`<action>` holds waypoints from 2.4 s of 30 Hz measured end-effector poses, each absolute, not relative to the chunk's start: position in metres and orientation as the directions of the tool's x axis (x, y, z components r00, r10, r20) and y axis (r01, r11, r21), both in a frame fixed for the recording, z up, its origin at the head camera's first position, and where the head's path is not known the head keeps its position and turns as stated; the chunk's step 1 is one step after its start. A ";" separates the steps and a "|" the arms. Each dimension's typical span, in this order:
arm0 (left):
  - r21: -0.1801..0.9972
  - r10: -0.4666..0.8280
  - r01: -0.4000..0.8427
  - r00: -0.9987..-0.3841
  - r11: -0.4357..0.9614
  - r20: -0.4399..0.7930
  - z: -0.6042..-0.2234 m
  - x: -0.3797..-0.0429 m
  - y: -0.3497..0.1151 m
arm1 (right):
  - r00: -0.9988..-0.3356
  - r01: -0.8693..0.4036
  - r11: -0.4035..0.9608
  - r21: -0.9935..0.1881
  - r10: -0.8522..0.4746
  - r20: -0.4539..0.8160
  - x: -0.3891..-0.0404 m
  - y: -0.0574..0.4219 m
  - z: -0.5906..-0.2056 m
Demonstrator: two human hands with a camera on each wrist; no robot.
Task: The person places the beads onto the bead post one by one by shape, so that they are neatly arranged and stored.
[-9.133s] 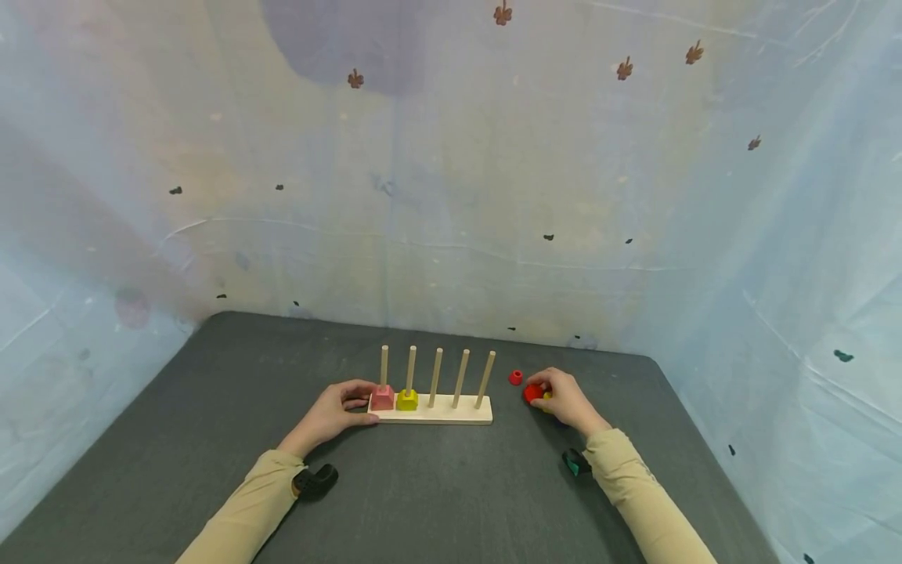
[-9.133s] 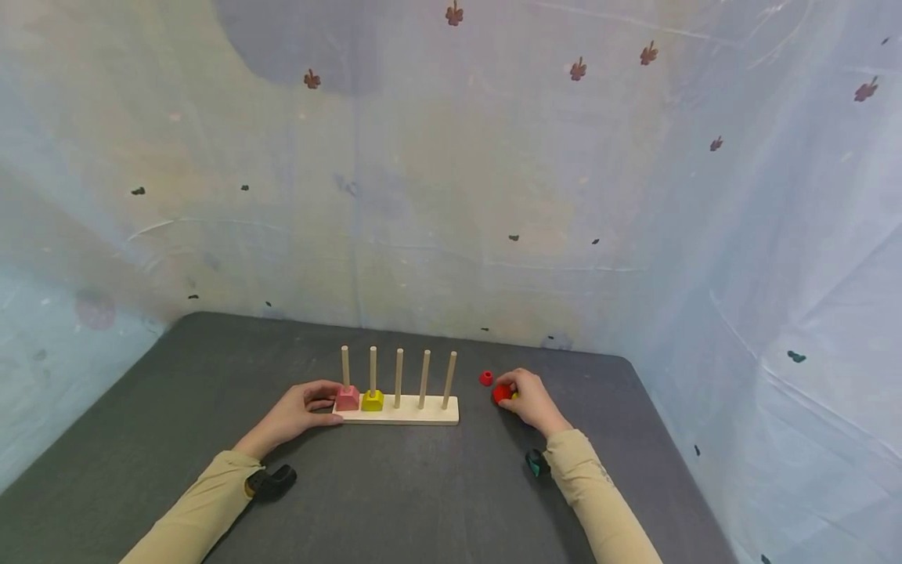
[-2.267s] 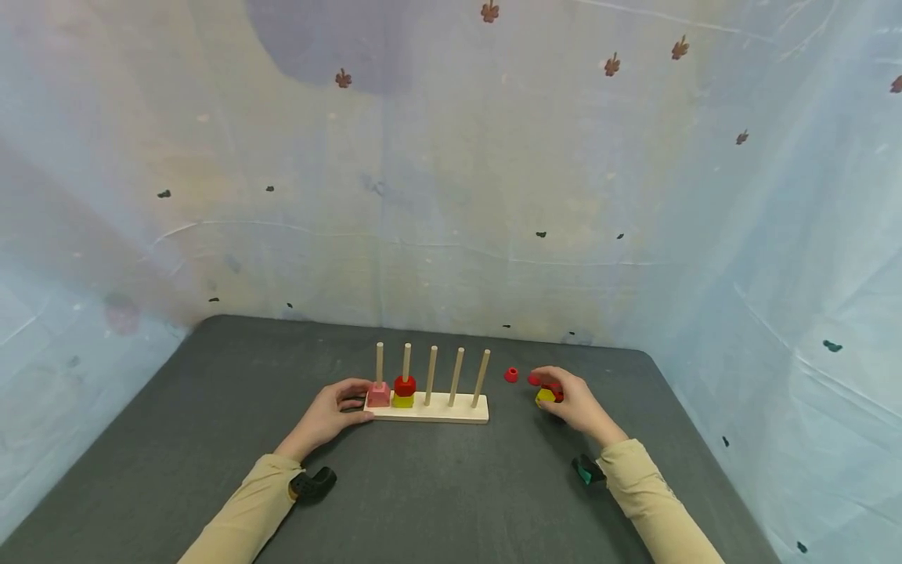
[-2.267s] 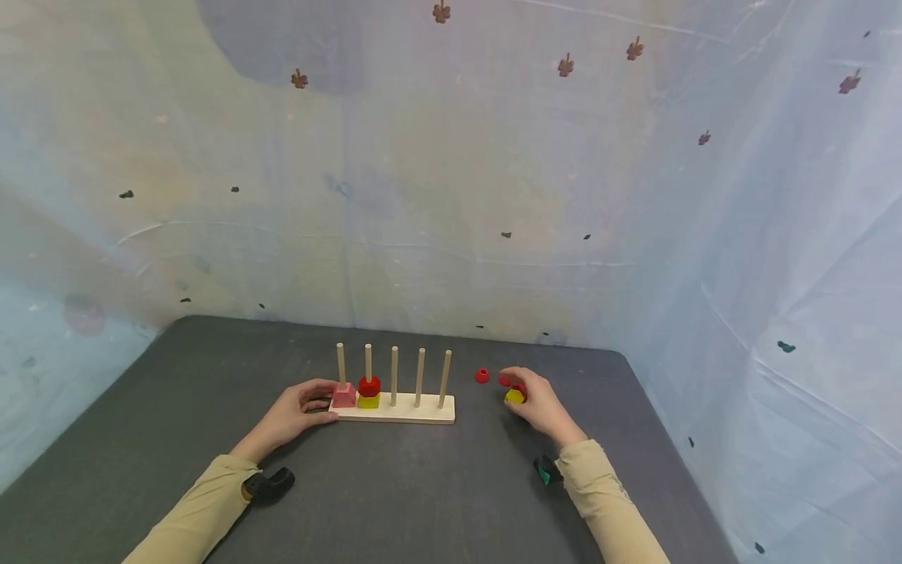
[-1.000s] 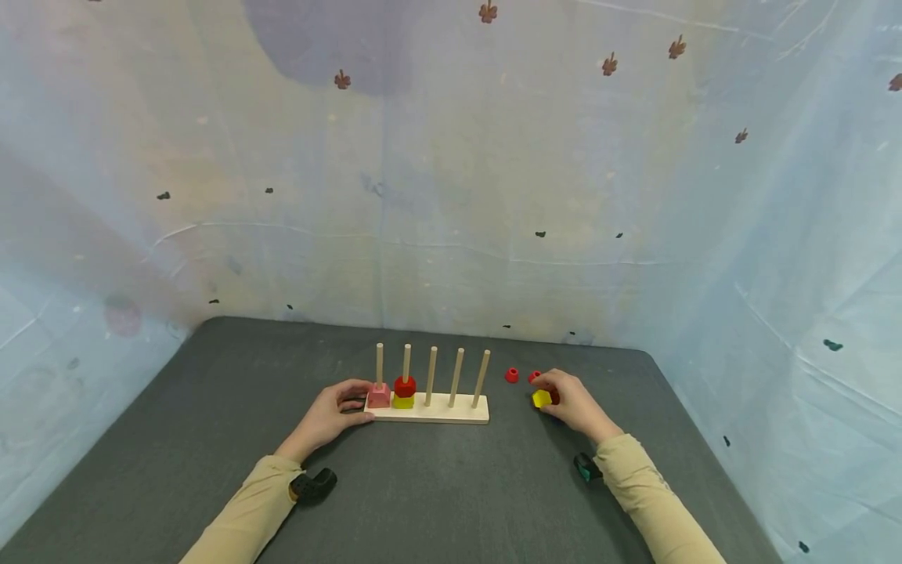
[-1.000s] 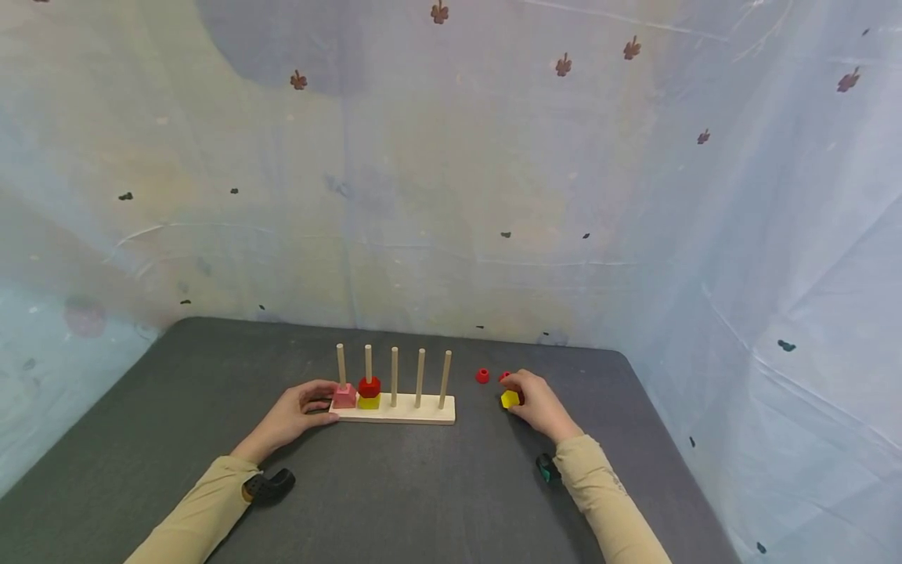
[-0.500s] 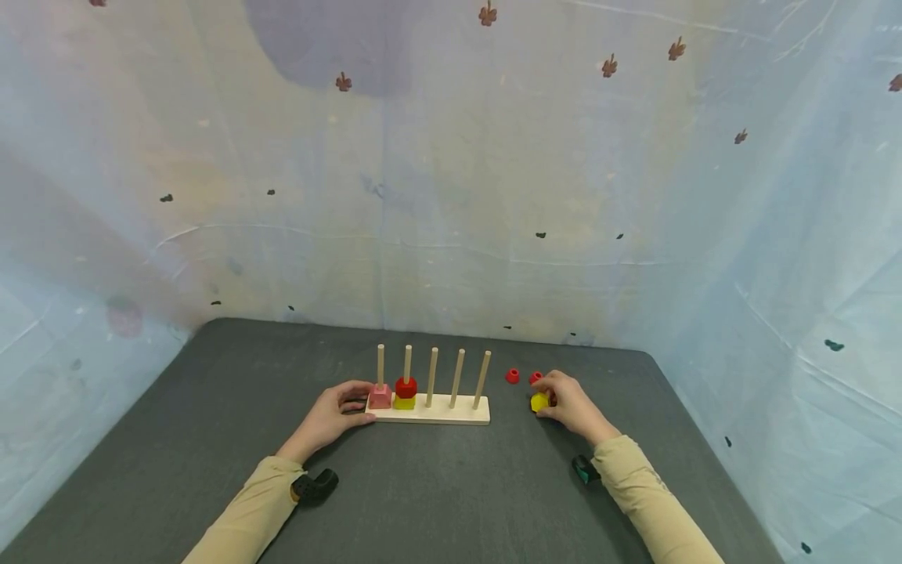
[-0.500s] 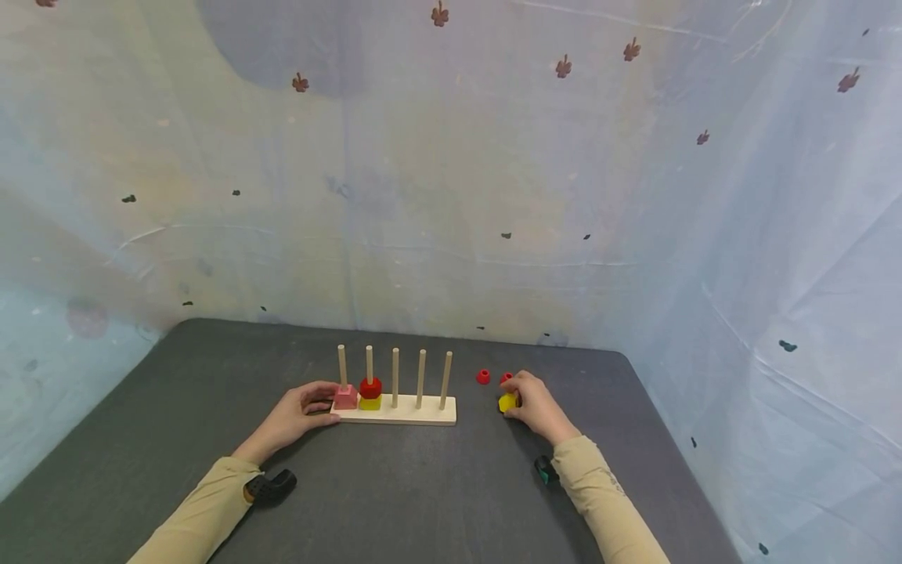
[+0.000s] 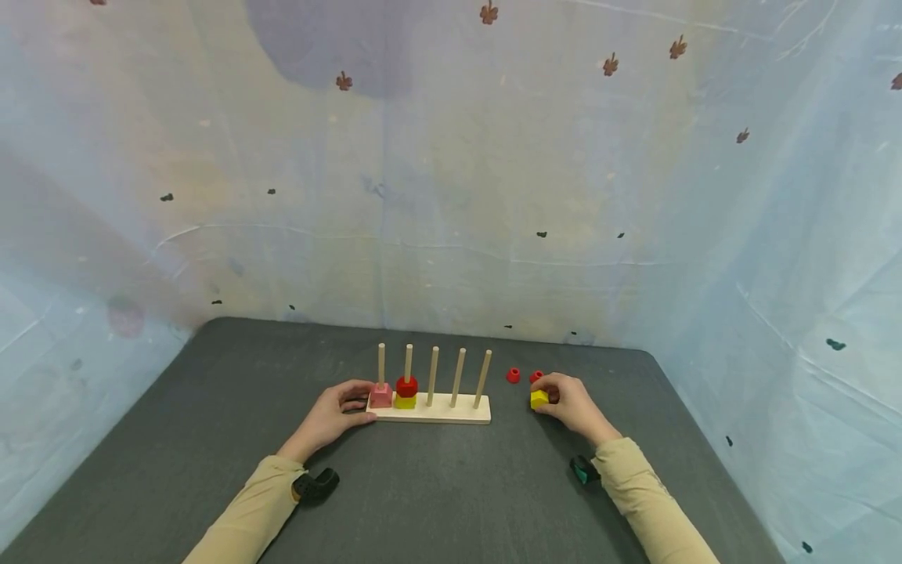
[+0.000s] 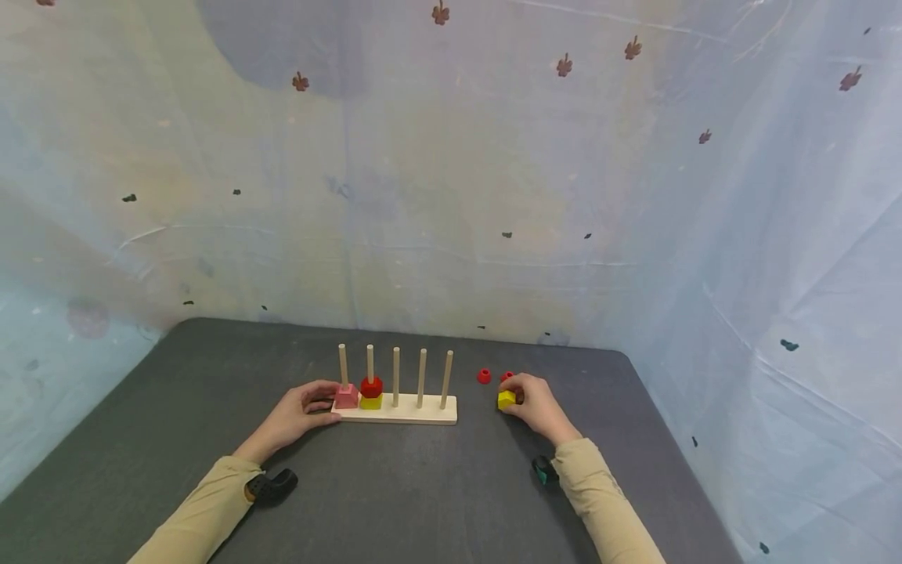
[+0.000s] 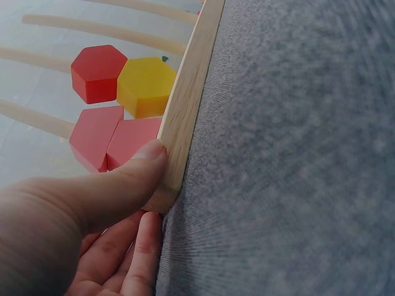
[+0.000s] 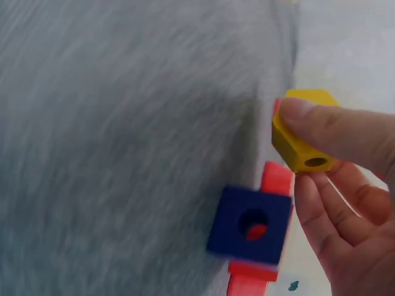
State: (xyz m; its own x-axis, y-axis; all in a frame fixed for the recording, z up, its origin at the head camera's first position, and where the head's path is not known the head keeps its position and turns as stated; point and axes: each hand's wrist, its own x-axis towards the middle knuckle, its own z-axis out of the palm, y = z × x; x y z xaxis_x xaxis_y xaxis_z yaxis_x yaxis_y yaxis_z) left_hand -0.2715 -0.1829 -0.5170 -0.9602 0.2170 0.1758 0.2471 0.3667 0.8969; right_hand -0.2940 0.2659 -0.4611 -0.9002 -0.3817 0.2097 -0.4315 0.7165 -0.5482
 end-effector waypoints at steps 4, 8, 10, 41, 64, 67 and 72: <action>0.900 0.217 0.239 -0.962 0.364 0.168 -0.518 -0.272 -0.183 | -0.917 -0.396 0.674 -0.623 -0.328 0.227 -0.294 0.260 -0.457; 0.899 0.218 0.246 -0.960 0.362 0.175 -0.517 -0.271 -0.183 | -0.927 -0.371 0.635 -0.677 -0.293 0.232 -0.296 0.252 -0.449; 0.899 0.217 0.247 -0.960 0.361 0.177 -0.516 -0.271 -0.182 | -0.928 -0.369 0.602 -0.708 -0.276 0.249 -0.297 0.247 -0.443; 0.896 0.227 0.259 -0.956 0.359 0.186 -0.514 -0.270 -0.184 | -0.819 -0.549 0.113 -0.828 -0.269 0.507 -0.273 0.133 -0.328; 0.899 0.219 0.231 -0.963 0.371 0.157 -0.515 -0.272 -0.181 | -0.733 -0.624 0.120 -0.772 -0.431 0.526 -0.258 0.065 -0.350; 0.900 0.220 0.228 -0.963 0.370 0.153 -0.515 -0.272 -0.182 | -0.723 -0.640 0.126 -0.758 -0.435 0.537 -0.257 0.060 -0.354; 0.901 0.221 0.227 -0.963 0.369 0.153 -0.515 -0.271 -0.182 | -0.725 -0.637 0.114 -0.762 -0.426 0.542 -0.258 0.054 -0.359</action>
State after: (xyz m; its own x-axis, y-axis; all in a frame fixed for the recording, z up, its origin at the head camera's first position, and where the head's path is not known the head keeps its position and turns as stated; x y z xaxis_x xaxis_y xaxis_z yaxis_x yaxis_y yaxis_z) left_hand -0.2713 -0.1822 -0.5150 -0.9633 0.2208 0.1526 0.2274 0.3694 0.9010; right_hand -0.2583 0.0536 -0.3594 -0.7245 -0.4260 0.5418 -0.6371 0.1140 -0.7623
